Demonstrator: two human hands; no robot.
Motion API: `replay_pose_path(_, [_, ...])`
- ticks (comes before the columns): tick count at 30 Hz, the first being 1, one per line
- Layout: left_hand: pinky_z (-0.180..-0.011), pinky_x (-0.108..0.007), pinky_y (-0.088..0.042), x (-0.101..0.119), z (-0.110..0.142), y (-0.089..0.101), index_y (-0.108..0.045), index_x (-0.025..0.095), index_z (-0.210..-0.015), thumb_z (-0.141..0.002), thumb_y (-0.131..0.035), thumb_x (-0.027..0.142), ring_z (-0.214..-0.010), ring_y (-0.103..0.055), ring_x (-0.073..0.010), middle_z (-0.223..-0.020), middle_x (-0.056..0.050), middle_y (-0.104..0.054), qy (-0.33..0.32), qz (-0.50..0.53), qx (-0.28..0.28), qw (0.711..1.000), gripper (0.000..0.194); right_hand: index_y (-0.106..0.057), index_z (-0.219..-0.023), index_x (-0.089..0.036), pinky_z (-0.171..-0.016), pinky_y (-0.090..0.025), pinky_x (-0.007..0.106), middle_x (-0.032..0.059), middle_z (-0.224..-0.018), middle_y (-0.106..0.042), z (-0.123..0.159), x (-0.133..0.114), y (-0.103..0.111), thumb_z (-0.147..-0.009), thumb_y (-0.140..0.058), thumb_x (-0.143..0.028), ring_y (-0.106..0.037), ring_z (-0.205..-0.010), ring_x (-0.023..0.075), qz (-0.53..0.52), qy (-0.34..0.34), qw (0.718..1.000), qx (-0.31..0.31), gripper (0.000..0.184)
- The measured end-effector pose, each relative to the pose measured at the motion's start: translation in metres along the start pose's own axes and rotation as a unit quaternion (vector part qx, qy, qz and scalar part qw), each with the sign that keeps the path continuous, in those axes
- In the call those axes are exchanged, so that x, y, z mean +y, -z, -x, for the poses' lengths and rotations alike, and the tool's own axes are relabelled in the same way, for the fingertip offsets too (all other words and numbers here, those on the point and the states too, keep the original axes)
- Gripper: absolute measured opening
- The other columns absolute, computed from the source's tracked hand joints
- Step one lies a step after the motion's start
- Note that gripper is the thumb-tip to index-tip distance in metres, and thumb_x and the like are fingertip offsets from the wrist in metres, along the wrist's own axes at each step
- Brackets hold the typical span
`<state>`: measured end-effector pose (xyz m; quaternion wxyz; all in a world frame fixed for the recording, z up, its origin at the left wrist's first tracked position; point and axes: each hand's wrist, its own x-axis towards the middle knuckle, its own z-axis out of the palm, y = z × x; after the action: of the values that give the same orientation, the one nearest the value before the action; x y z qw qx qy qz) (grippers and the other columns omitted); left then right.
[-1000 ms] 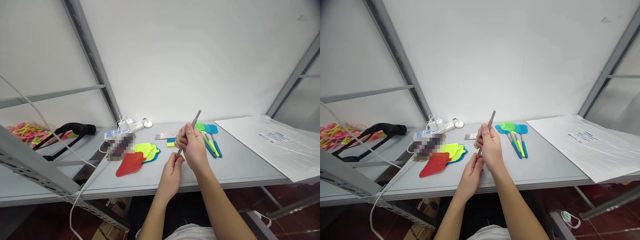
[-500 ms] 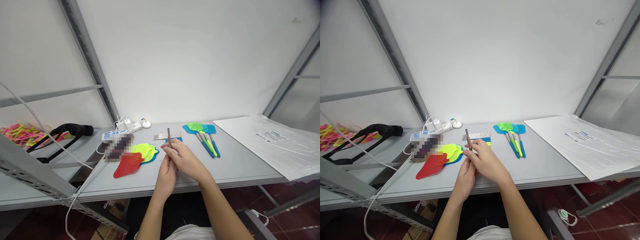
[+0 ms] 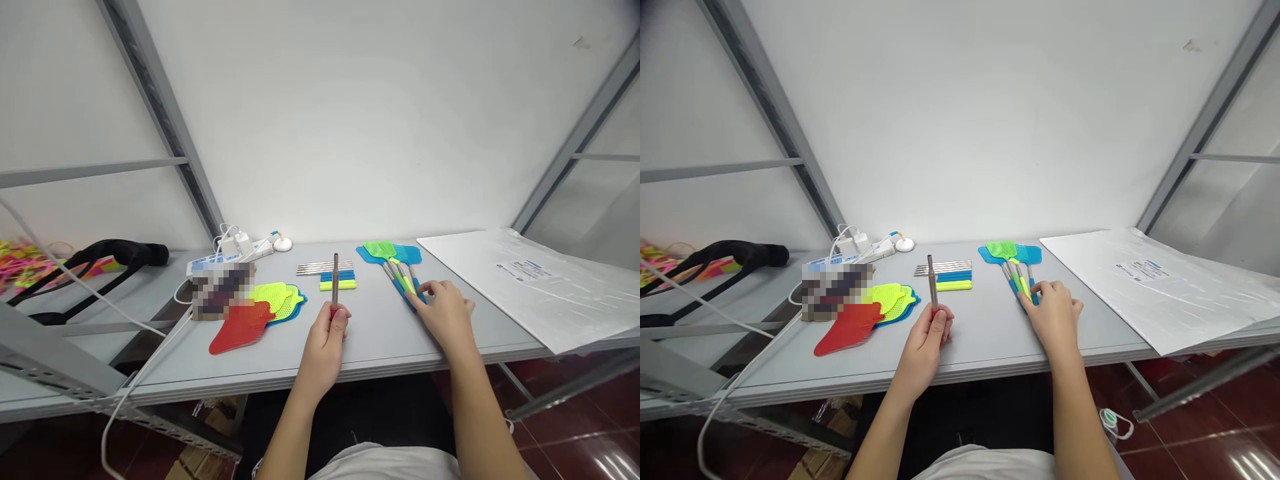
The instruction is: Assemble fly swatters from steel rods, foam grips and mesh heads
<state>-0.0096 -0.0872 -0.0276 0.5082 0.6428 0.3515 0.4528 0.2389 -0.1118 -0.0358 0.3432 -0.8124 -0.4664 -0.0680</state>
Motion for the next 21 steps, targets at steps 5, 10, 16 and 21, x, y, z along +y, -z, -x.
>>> replay_pose_path(5, [-0.067, -0.026, -0.041, 0.0, 0.0, 0.001, -0.054, 0.021, -0.093, -0.097, -0.039, 0.051, -0.069, -0.044, -0.0144, -0.074, 0.002, -0.044, -0.004, -0.009, -0.006, 1.0, 0.034, -0.062, -0.082, -0.021, -0.084, -0.026, 0.047, 0.0085, -0.094, -0.056, 0.004, -0.004, -0.011, -0.08, -0.053, -0.046, -0.051, -0.094, 0.0285, 0.024, 0.021, 0.999, 0.006, 0.026])
replay_pose_path(10, [-0.067, -0.026, -0.04, 0.0, 0.0, 0.001, -0.053, 0.021, -0.093, -0.098, -0.039, 0.05, -0.068, -0.042, -0.0143, -0.072, 0.003, -0.041, -0.008, -0.01, -0.009, 1.0, 0.032, -0.057, -0.077, -0.02, -0.085, -0.025, 0.046, 0.0072, -0.092, -0.058, 0.007, -0.003, -0.009, -0.081, -0.051, -0.039, -0.053, -0.09, 0.0255, 0.028, 0.034, 0.999, 0.024, 0.02])
replay_pose_path(16, [-0.068, -0.026, -0.039, 0.0, 0.0, 0.001, -0.052, 0.022, -0.094, -0.098, -0.039, 0.049, -0.07, -0.042, -0.0141, -0.075, 0.003, -0.042, -0.005, -0.004, -0.018, 1.0, 0.031, -0.052, -0.072, -0.021, -0.085, -0.024, 0.047, 0.0053, -0.088, -0.057, 0.013, -0.005, -0.007, -0.079, -0.05, -0.035, -0.053, -0.085, 0.0238, 0.041, 0.031, 0.998, 0.03, 0.016])
replay_pose_path(21, [-0.067, -0.026, -0.038, 0.0, 0.001, 0.002, -0.052, 0.022, -0.095, -0.099, -0.038, 0.049, -0.07, -0.042, -0.0139, -0.074, 0.003, -0.042, -0.002, -0.006, -0.021, 1.0, 0.03, -0.051, -0.08, -0.021, -0.086, -0.026, 0.049, 0.0056, -0.088, -0.057, 0.016, -0.005, -0.006, -0.08, -0.052, -0.04, -0.053, -0.088, 0.0258, 0.049, 0.022, 0.998, 0.033, 0.019])
